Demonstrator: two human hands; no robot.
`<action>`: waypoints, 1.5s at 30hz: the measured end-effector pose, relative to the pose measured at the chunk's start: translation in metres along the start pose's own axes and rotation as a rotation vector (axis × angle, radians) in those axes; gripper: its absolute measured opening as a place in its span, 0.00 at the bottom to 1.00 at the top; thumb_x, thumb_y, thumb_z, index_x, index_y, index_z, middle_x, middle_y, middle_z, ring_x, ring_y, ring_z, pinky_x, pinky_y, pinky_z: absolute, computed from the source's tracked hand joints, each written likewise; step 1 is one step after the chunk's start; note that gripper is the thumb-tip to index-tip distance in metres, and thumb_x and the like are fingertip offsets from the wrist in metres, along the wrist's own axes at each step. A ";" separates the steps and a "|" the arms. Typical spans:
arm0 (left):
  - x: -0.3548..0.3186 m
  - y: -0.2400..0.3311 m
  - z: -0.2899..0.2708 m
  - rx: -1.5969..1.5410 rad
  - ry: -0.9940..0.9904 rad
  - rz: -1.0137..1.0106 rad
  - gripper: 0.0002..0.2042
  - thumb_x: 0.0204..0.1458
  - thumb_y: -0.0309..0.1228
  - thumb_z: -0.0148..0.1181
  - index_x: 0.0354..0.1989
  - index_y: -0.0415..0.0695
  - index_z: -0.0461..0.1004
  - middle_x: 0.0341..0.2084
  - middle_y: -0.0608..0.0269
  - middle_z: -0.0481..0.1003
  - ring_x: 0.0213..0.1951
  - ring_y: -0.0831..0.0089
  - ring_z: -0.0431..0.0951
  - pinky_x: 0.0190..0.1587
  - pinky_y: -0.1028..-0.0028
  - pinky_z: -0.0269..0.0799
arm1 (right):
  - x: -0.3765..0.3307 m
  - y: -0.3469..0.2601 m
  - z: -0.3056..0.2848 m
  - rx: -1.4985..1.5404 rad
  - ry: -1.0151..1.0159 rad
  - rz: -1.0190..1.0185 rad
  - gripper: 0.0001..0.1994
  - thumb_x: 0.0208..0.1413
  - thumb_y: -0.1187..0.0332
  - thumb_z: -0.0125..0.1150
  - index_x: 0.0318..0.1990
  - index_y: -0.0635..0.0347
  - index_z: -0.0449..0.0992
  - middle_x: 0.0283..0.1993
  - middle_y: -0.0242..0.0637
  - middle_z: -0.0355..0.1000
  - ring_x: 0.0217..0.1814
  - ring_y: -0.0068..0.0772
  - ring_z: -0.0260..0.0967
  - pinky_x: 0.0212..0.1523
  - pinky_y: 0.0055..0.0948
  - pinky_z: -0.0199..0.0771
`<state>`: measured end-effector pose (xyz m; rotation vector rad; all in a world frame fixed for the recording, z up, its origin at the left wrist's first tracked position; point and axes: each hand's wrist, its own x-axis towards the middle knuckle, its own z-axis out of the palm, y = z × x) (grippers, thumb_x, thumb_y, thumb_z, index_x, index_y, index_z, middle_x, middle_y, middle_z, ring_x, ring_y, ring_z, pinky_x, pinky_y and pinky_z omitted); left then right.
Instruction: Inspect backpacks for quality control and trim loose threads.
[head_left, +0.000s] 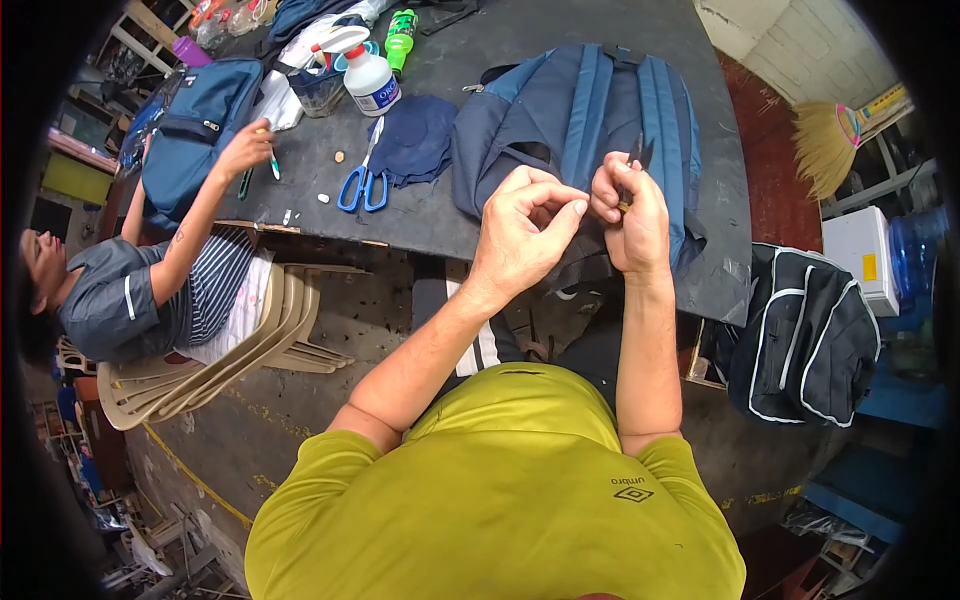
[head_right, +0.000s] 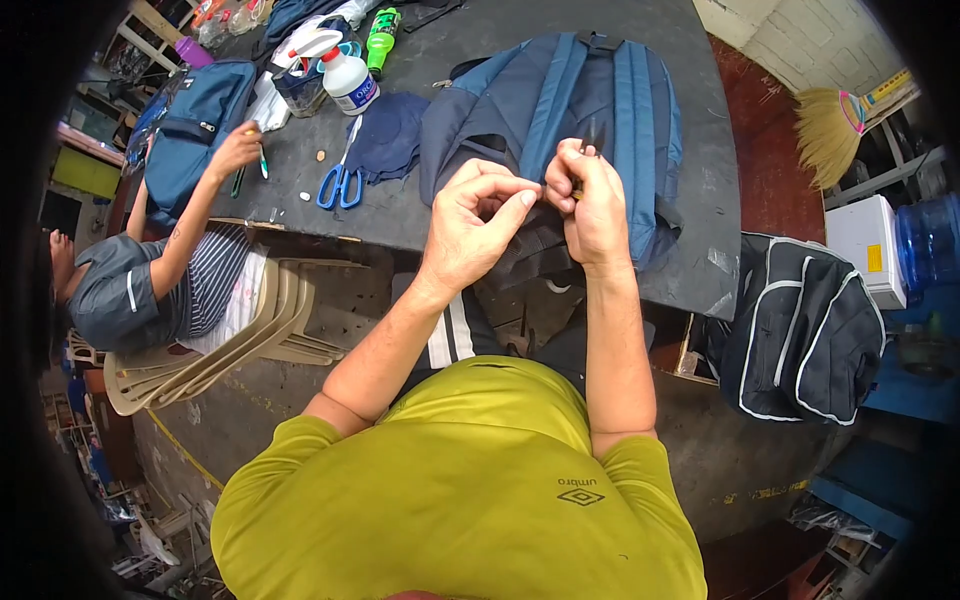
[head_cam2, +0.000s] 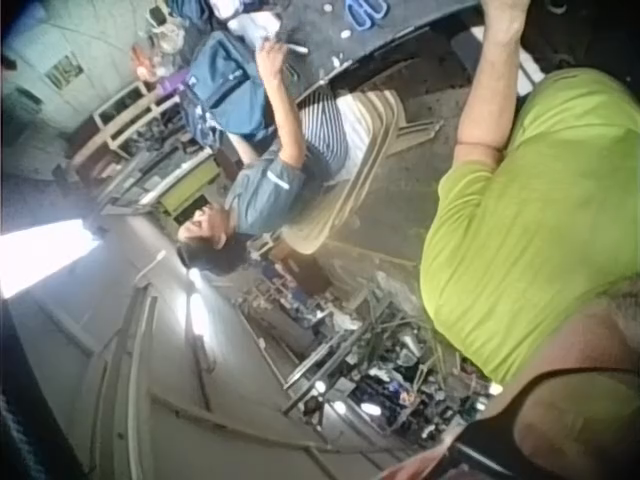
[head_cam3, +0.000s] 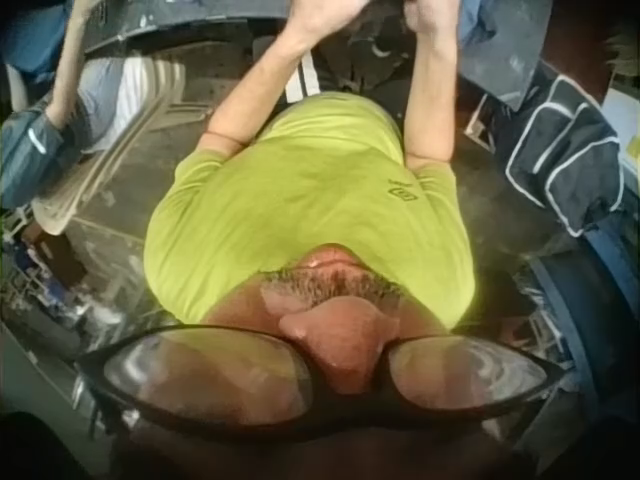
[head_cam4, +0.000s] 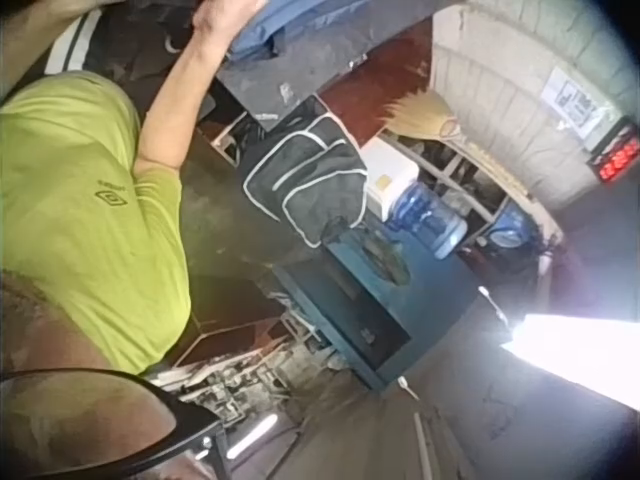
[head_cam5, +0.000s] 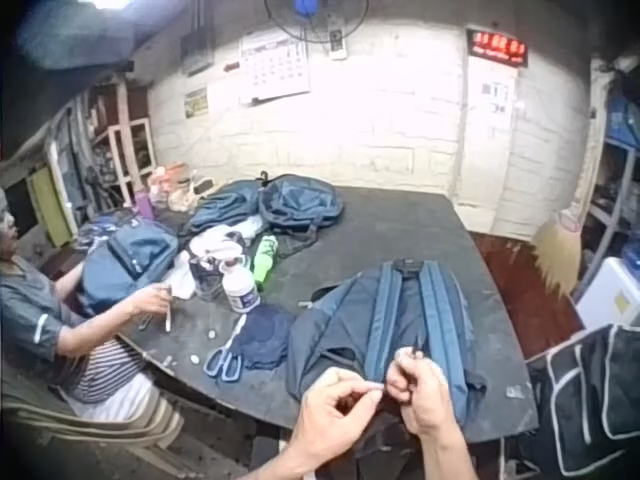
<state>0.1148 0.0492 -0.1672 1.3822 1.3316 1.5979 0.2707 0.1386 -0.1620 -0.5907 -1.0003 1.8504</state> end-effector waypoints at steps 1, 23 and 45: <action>-0.001 -0.002 0.000 0.025 -0.027 -0.011 0.07 0.64 0.22 0.69 0.48 0.38 0.88 0.45 0.65 0.78 0.40 0.83 0.81 0.42 0.81 0.78 | 0.000 0.003 -0.001 0.000 0.000 0.000 0.05 0.75 0.64 0.56 0.46 0.54 0.73 0.29 0.22 0.60 0.27 0.15 0.55 0.31 0.17 0.61; 0.004 -0.007 0.006 -0.415 -0.034 -0.100 0.39 0.61 0.16 0.66 0.80 0.35 0.54 0.59 0.55 0.77 0.58 0.73 0.79 0.64 0.73 0.75 | -0.022 -0.013 -0.010 -0.544 0.066 -0.298 0.13 0.80 0.61 0.56 0.59 0.60 0.73 0.42 0.25 0.67 0.40 0.17 0.63 0.46 0.25 0.72; 0.022 0.018 -0.036 -0.394 -0.020 -0.147 0.27 0.70 0.28 0.64 0.73 0.33 0.65 0.40 0.60 0.85 0.40 0.76 0.85 0.50 0.74 0.79 | -0.043 -0.035 -0.015 -1.207 0.127 -0.440 0.11 0.70 0.67 0.66 0.51 0.65 0.75 0.39 0.40 0.75 0.37 0.34 0.72 0.42 0.35 0.74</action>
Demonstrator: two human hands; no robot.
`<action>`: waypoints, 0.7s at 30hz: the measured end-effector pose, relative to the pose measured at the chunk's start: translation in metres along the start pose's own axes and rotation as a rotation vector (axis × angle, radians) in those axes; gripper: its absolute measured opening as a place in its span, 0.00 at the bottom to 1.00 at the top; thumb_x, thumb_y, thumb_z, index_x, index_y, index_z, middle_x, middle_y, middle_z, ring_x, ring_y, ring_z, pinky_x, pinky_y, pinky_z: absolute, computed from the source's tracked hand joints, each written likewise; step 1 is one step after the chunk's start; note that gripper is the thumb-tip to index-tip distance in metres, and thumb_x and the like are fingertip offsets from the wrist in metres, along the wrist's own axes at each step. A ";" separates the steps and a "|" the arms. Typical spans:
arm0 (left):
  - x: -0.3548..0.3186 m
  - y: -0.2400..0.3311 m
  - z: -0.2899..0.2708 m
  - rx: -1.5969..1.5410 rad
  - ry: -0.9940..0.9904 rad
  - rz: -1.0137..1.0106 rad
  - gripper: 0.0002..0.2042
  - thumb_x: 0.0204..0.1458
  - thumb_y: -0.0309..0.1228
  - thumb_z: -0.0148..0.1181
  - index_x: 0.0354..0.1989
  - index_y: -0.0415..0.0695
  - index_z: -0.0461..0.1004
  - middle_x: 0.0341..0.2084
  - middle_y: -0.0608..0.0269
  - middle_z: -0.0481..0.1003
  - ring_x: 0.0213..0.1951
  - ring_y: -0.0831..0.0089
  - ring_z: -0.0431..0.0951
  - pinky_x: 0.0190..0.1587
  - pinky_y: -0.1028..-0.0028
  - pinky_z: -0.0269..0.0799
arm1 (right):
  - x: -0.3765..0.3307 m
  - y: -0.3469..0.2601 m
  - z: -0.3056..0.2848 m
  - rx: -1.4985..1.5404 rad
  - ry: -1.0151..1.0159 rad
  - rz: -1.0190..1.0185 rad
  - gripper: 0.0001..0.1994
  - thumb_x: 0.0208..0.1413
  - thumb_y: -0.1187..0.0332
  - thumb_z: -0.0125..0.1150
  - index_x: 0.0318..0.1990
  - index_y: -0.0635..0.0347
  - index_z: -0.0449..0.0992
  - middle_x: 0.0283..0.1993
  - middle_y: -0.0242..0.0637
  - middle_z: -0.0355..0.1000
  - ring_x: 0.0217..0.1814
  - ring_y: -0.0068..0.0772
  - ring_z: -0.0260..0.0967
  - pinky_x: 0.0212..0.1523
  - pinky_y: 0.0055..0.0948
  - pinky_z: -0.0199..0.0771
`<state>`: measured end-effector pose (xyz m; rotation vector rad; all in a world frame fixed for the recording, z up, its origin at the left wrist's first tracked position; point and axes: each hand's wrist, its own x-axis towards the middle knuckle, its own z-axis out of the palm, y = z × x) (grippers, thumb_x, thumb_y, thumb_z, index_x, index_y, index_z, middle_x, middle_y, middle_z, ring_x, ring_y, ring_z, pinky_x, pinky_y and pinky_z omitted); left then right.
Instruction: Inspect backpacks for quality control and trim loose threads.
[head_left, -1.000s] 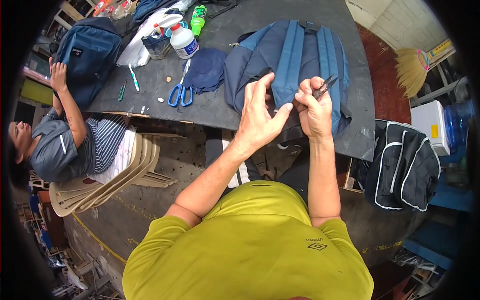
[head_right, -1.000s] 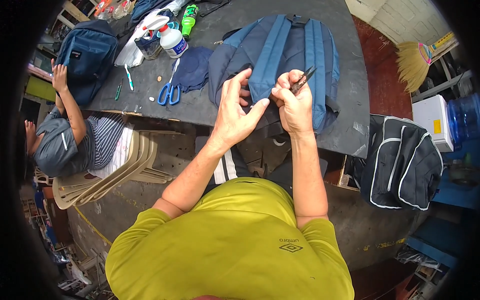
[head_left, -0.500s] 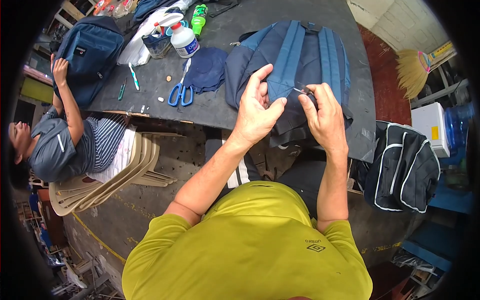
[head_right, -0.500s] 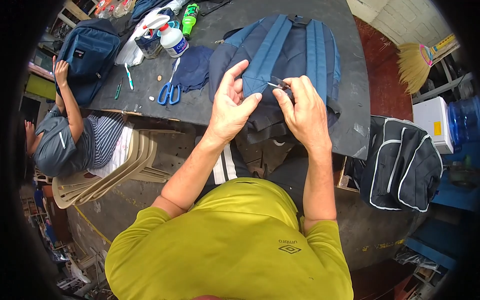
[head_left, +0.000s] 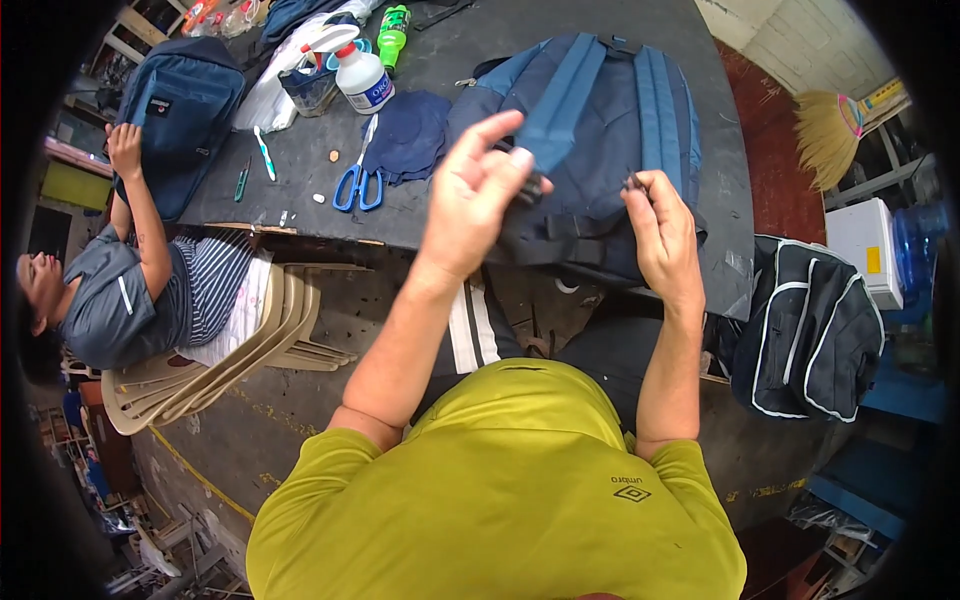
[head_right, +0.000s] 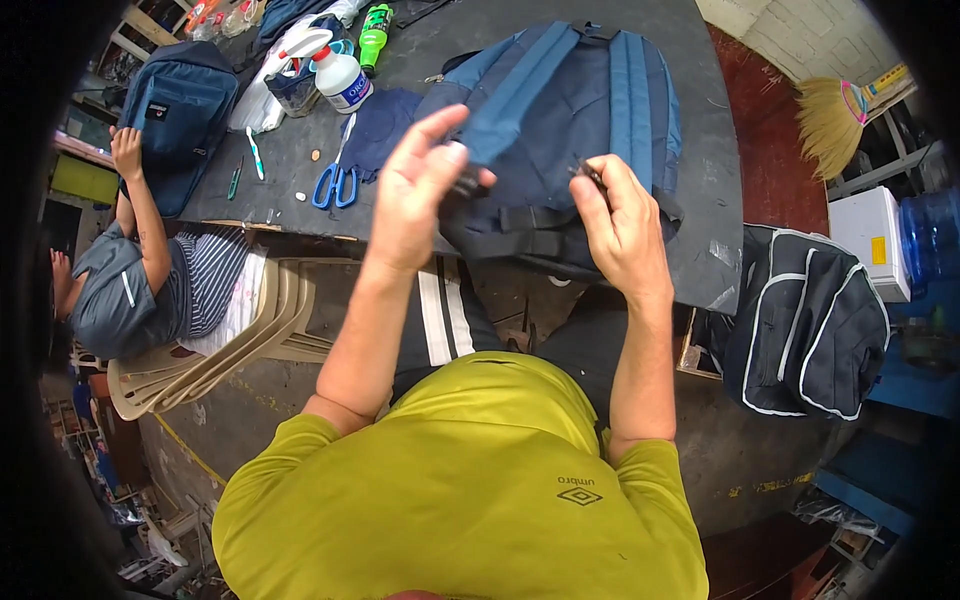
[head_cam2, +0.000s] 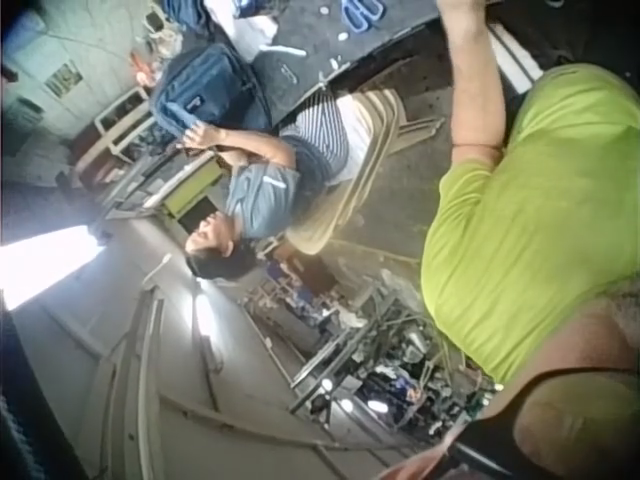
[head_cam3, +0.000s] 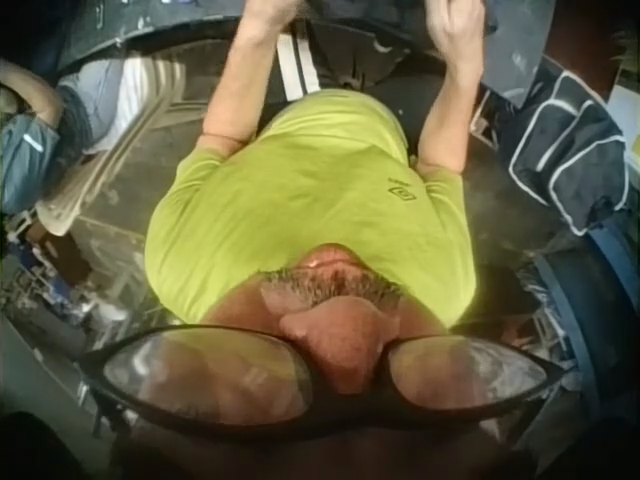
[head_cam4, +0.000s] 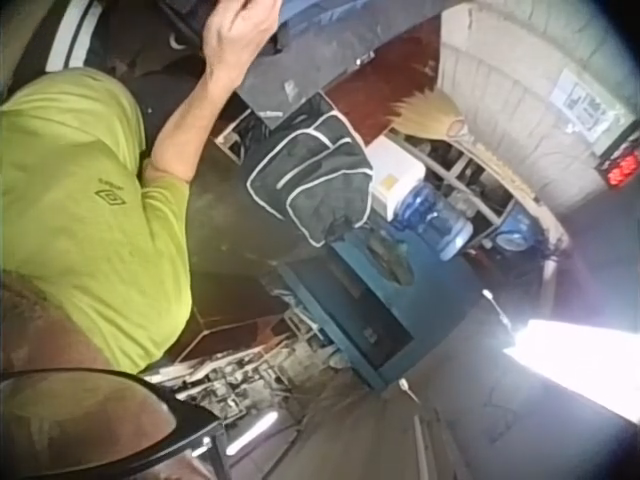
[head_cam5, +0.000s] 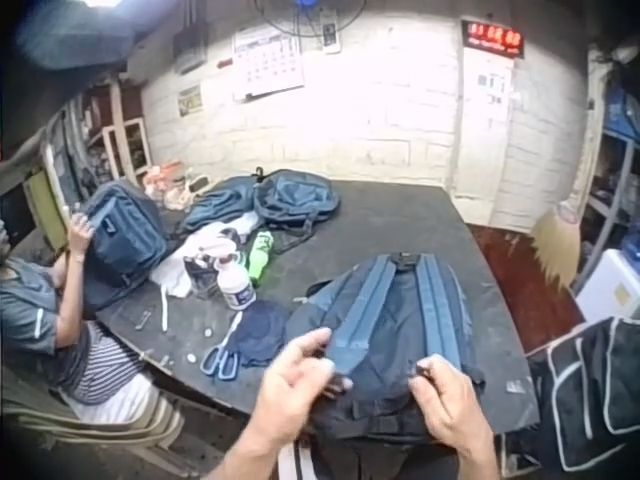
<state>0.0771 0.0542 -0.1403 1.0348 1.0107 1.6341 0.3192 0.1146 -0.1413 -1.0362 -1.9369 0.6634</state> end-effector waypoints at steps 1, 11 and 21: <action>0.001 0.010 -0.008 -0.058 0.019 0.035 0.25 0.71 0.30 0.62 0.72 0.33 0.67 0.39 0.59 0.86 0.41 0.74 0.86 0.51 0.73 0.79 | -0.003 -0.008 -0.007 -0.006 -0.099 -0.012 0.13 0.68 0.67 0.68 0.51 0.65 0.75 0.40 0.40 0.75 0.37 0.32 0.71 0.43 0.33 0.74; -0.013 0.000 -0.081 1.066 0.312 0.431 0.22 0.57 0.25 0.71 0.61 0.45 0.81 0.51 0.57 0.79 0.50 0.62 0.79 0.57 0.64 0.74 | -0.003 -0.010 0.000 -0.370 -0.132 -0.260 0.21 0.53 0.68 0.76 0.56 0.50 0.85 0.36 0.32 0.75 0.38 0.38 0.72 0.51 0.36 0.63; -0.016 -0.008 -0.017 1.289 -0.168 0.659 0.14 0.50 0.33 0.79 0.44 0.48 0.84 0.36 0.66 0.80 0.41 0.68 0.81 0.50 0.64 0.72 | 0.002 -0.006 0.009 -0.168 -0.198 -0.225 0.06 0.54 0.71 0.74 0.37 0.58 0.83 0.32 0.32 0.73 0.36 0.37 0.68 0.53 0.37 0.62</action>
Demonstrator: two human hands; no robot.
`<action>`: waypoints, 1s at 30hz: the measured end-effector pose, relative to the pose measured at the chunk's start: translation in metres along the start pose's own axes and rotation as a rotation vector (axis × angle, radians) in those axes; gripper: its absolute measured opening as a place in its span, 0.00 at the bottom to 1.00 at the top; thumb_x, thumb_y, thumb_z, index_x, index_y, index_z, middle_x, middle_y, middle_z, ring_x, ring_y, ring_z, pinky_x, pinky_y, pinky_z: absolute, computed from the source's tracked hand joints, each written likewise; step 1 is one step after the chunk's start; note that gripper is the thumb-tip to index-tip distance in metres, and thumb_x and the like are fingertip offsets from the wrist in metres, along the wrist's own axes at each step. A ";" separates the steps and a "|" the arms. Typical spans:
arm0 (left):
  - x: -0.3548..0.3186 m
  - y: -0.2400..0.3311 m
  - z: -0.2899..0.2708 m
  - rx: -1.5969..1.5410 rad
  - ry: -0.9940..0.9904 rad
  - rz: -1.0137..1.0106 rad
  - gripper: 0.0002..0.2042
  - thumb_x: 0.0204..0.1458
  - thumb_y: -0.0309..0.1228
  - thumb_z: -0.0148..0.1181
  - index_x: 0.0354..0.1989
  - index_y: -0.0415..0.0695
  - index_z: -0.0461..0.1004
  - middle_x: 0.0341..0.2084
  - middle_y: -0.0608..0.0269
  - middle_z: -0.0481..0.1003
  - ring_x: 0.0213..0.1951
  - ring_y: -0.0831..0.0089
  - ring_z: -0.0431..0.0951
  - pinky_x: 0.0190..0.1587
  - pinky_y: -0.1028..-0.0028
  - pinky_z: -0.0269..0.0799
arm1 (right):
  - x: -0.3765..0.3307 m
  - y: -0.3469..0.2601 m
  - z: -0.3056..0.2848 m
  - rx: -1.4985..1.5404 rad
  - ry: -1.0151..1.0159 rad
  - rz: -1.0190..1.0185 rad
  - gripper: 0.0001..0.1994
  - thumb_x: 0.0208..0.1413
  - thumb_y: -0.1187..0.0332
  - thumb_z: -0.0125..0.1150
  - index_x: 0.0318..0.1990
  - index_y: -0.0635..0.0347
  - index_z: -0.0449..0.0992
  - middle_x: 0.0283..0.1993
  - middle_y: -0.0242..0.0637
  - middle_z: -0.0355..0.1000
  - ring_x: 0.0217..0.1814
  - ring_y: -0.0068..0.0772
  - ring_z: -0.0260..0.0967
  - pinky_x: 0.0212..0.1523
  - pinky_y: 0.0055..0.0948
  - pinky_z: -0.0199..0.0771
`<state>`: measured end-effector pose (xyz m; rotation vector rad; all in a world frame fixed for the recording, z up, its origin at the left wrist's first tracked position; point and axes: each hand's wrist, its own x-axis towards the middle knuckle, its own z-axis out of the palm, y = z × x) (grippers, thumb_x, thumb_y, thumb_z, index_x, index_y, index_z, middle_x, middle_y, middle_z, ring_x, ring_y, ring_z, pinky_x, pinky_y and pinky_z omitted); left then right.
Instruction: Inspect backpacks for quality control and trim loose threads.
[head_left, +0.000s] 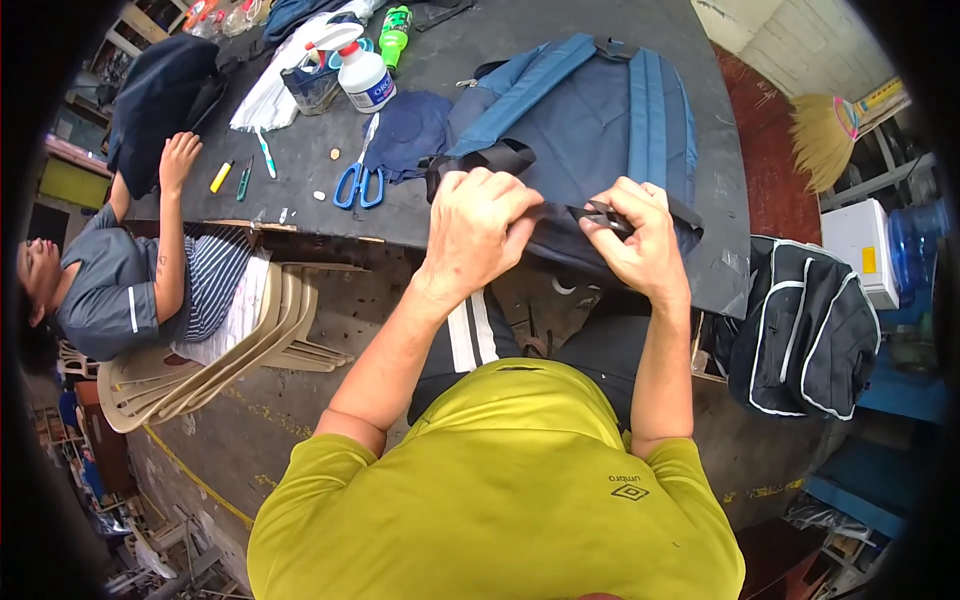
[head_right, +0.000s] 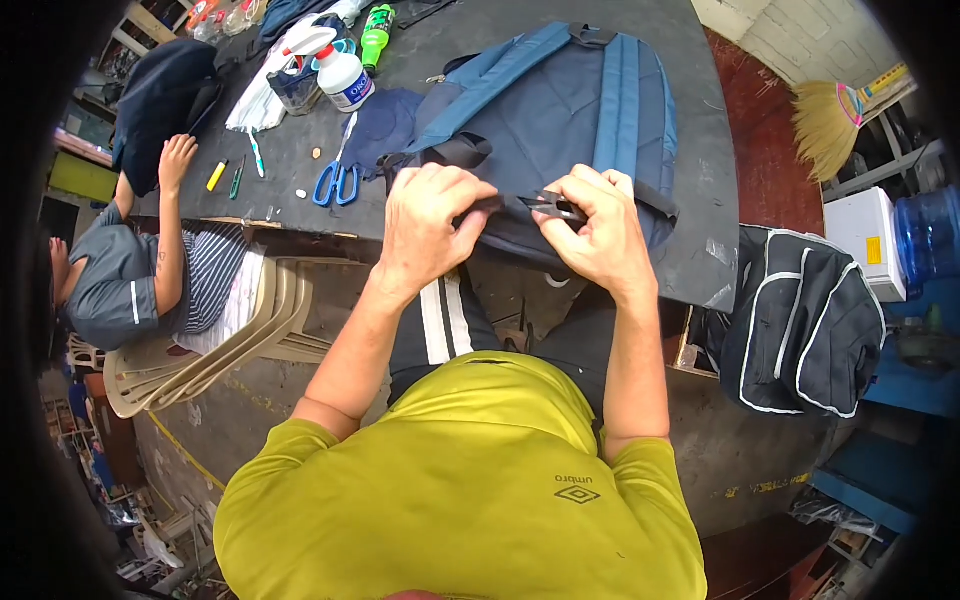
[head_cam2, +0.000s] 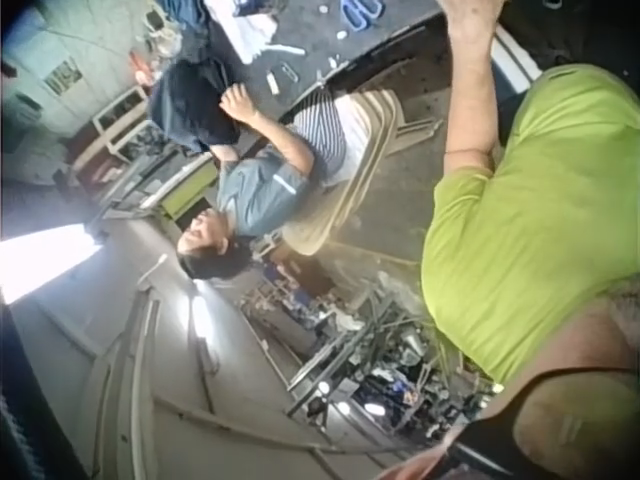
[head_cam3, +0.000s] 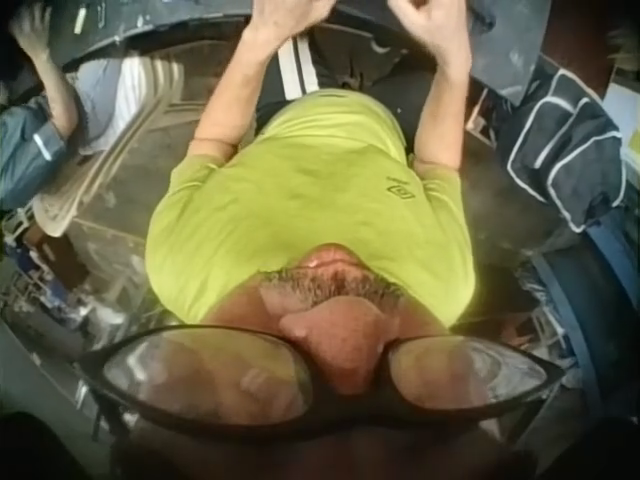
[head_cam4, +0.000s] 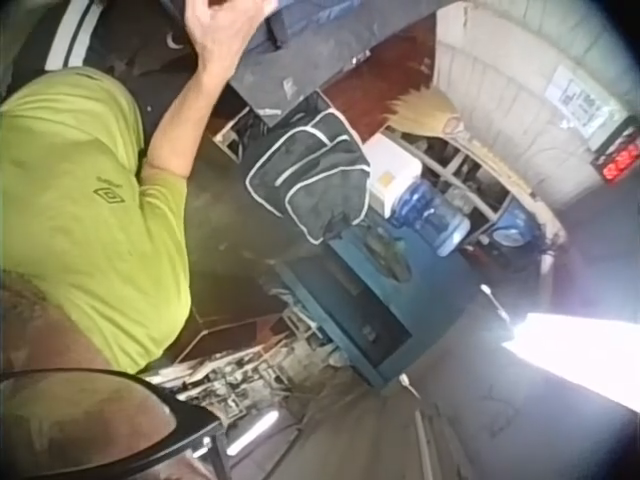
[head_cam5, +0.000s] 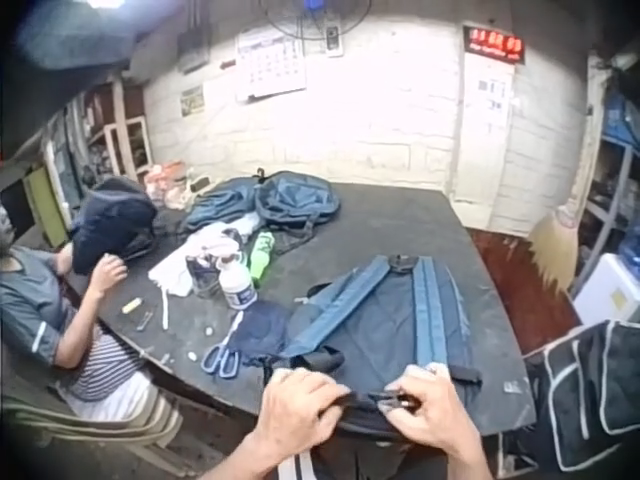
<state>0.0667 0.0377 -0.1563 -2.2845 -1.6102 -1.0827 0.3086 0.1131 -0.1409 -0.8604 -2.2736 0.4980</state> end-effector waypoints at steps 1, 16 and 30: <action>-0.003 -0.001 0.004 -0.003 0.001 0.005 0.14 0.50 0.33 0.79 0.44 0.48 0.84 0.36 0.66 0.80 0.41 0.68 0.81 0.50 0.64 0.72 | -0.001 -0.002 -0.006 0.038 -0.019 0.010 0.06 0.54 0.71 0.74 0.37 0.59 0.82 0.32 0.32 0.73 0.35 0.37 0.68 0.52 0.37 0.62; 0.018 0.054 0.025 -1.666 -0.071 -0.721 0.09 0.70 0.27 0.64 0.54 0.38 0.83 0.43 0.65 0.86 0.41 0.78 0.85 0.47 0.73 0.83 | -0.046 -0.030 0.002 0.656 0.234 0.372 0.03 0.71 0.74 0.66 0.44 0.64 0.80 0.39 0.22 0.77 0.37 0.10 0.67 0.40 0.16 0.68; 0.055 0.042 0.022 -1.456 -0.351 -0.457 0.11 0.66 0.25 0.67 0.55 0.41 0.81 0.42 0.70 0.83 0.38 0.83 0.78 0.44 0.80 0.74 | -0.041 -0.018 -0.048 0.565 0.076 0.363 0.06 0.69 0.74 0.65 0.39 0.63 0.76 0.31 0.18 0.65 0.34 0.10 0.56 0.34 0.20 0.58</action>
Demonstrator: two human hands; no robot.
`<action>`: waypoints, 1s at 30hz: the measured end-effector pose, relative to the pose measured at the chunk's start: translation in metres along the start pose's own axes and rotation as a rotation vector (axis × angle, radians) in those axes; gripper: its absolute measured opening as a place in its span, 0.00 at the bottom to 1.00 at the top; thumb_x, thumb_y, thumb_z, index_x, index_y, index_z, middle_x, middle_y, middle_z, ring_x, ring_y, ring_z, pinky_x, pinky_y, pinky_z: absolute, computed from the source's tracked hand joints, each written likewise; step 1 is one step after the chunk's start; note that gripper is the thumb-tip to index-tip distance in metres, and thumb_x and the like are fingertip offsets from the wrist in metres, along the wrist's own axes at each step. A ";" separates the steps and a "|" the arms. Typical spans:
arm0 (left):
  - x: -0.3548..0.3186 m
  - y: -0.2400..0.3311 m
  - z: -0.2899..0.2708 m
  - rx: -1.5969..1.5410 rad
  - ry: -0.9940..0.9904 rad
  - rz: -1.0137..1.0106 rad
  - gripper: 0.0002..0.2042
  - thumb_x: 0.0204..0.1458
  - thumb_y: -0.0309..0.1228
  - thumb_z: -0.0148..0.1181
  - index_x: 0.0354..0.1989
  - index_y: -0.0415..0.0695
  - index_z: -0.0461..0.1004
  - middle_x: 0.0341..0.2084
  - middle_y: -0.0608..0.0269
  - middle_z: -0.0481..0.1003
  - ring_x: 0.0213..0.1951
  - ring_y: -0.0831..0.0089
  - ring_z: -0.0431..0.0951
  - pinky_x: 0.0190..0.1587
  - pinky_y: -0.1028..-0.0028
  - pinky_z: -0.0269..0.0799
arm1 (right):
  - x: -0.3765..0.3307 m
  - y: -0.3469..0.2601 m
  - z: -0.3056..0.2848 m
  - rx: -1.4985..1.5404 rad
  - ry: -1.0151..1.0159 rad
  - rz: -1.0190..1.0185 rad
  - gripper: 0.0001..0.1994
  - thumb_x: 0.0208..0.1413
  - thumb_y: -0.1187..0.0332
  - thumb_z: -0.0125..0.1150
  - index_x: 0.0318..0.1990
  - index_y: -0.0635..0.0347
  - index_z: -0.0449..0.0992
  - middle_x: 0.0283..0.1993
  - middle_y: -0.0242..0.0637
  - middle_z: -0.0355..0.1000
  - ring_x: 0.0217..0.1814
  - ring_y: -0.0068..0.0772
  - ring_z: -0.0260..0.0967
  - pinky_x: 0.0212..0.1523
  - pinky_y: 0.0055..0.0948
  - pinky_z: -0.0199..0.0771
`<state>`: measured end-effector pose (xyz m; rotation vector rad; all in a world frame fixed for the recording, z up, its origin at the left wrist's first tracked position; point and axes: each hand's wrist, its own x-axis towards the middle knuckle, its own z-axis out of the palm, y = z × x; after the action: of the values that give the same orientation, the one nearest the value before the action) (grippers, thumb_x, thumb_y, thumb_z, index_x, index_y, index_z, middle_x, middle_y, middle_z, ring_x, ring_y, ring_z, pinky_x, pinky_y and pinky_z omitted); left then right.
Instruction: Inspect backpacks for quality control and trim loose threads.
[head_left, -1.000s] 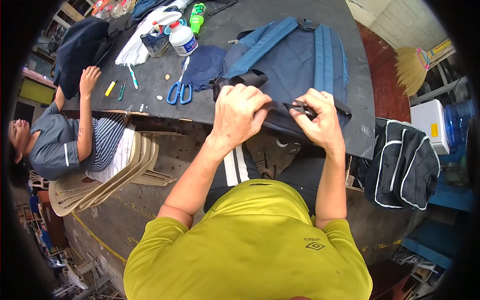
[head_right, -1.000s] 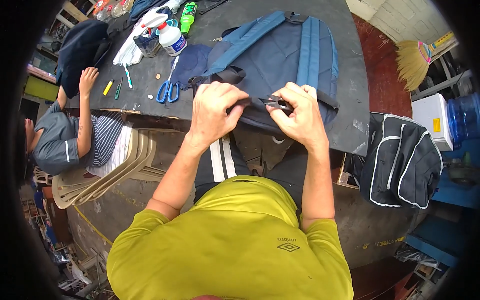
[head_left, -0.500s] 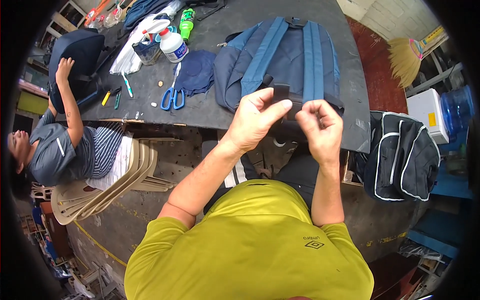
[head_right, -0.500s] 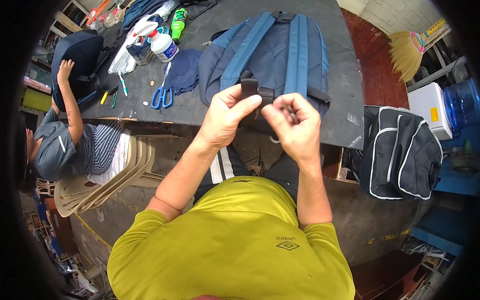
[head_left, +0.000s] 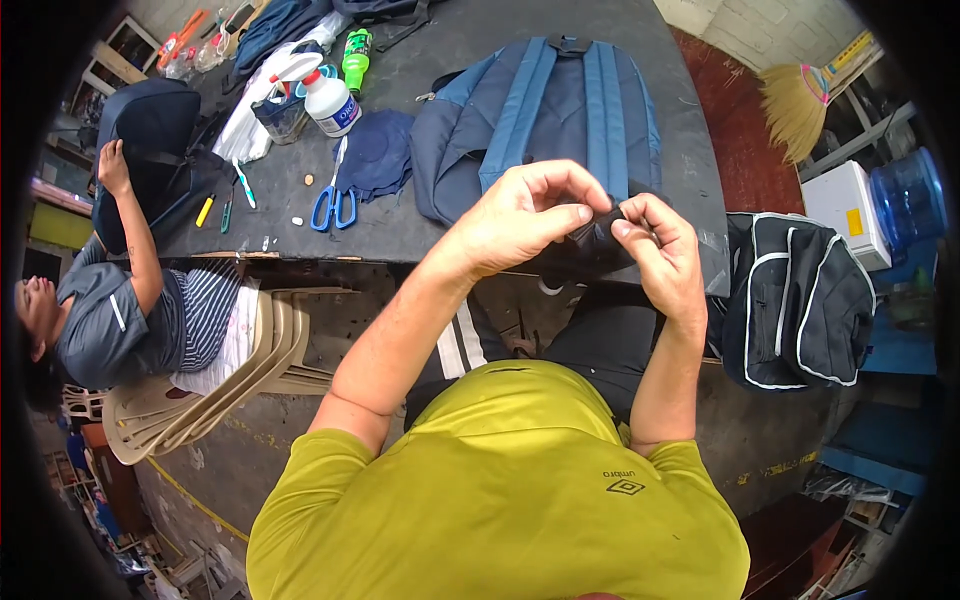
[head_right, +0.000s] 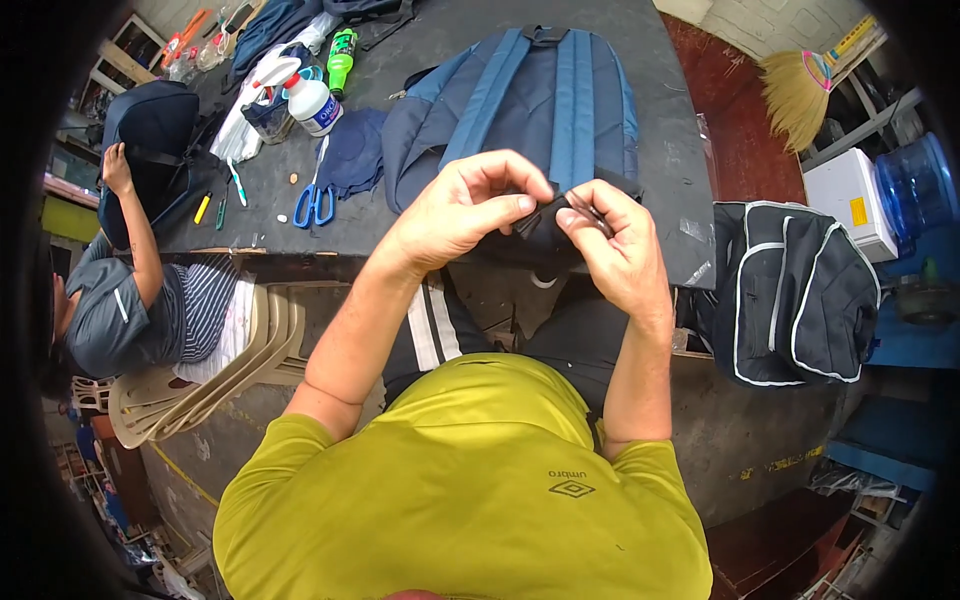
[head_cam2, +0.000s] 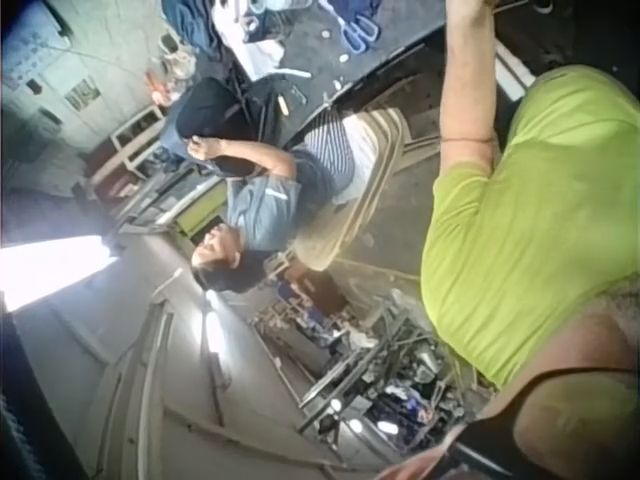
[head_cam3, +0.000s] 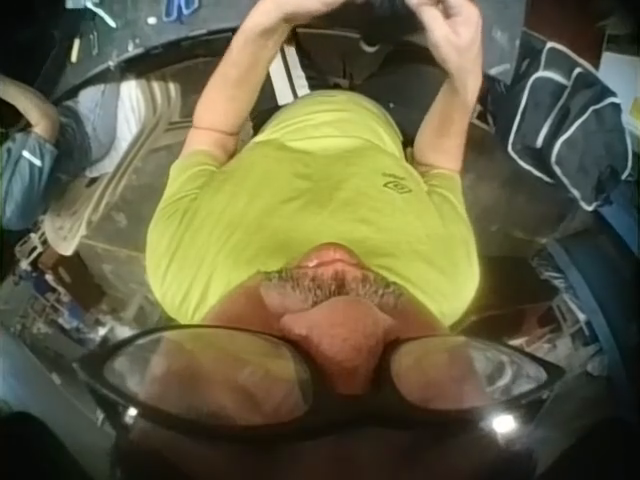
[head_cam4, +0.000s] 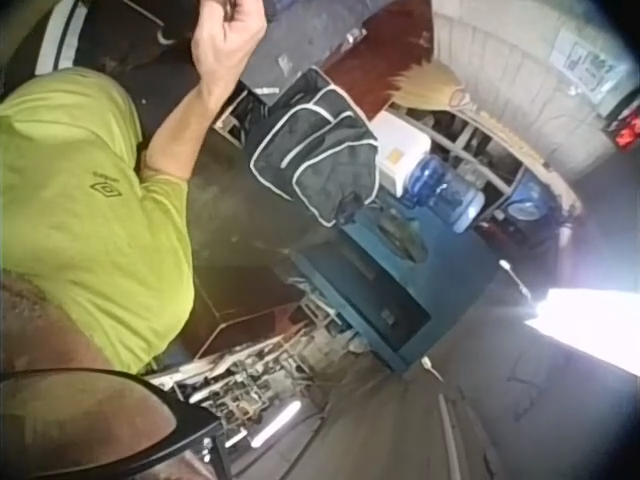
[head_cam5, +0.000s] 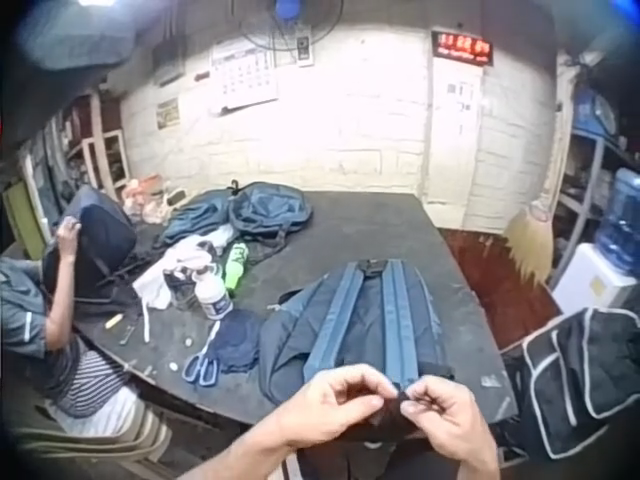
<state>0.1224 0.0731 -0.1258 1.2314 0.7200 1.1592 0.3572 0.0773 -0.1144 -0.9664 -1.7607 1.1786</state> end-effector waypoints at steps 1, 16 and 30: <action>0.001 0.005 -0.003 0.000 -0.116 -0.082 0.10 0.65 0.25 0.67 0.53 0.41 0.84 0.41 0.71 0.83 0.38 0.85 0.78 0.44 0.80 0.74 | 0.002 -0.001 -0.002 -0.020 0.018 -0.019 0.06 0.69 0.73 0.65 0.38 0.63 0.76 0.31 0.18 0.65 0.34 0.10 0.56 0.34 0.20 0.57; 0.009 0.003 -0.026 0.107 -0.269 -0.146 0.12 0.64 0.21 0.62 0.53 0.37 0.88 0.47 0.64 0.87 0.46 0.82 0.81 0.53 0.78 0.76 | 0.010 0.017 0.002 0.134 0.053 0.035 0.05 0.72 0.71 0.67 0.43 0.63 0.80 0.37 0.19 0.71 0.38 0.09 0.61 0.39 0.15 0.62; 0.008 0.002 -0.016 0.089 -0.191 -0.113 0.20 0.64 0.22 0.62 0.64 0.36 0.82 0.56 0.63 0.85 0.56 0.80 0.81 0.62 0.75 0.74 | -0.033 0.022 0.035 0.072 0.238 0.089 0.11 0.74 0.62 0.66 0.53 0.59 0.76 0.32 0.15 0.62 0.25 0.06 0.50 0.24 0.15 0.49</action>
<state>0.1102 0.0858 -0.1266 1.3391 0.6935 0.9116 0.3420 0.0412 -0.1508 -1.1032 -1.4914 1.1247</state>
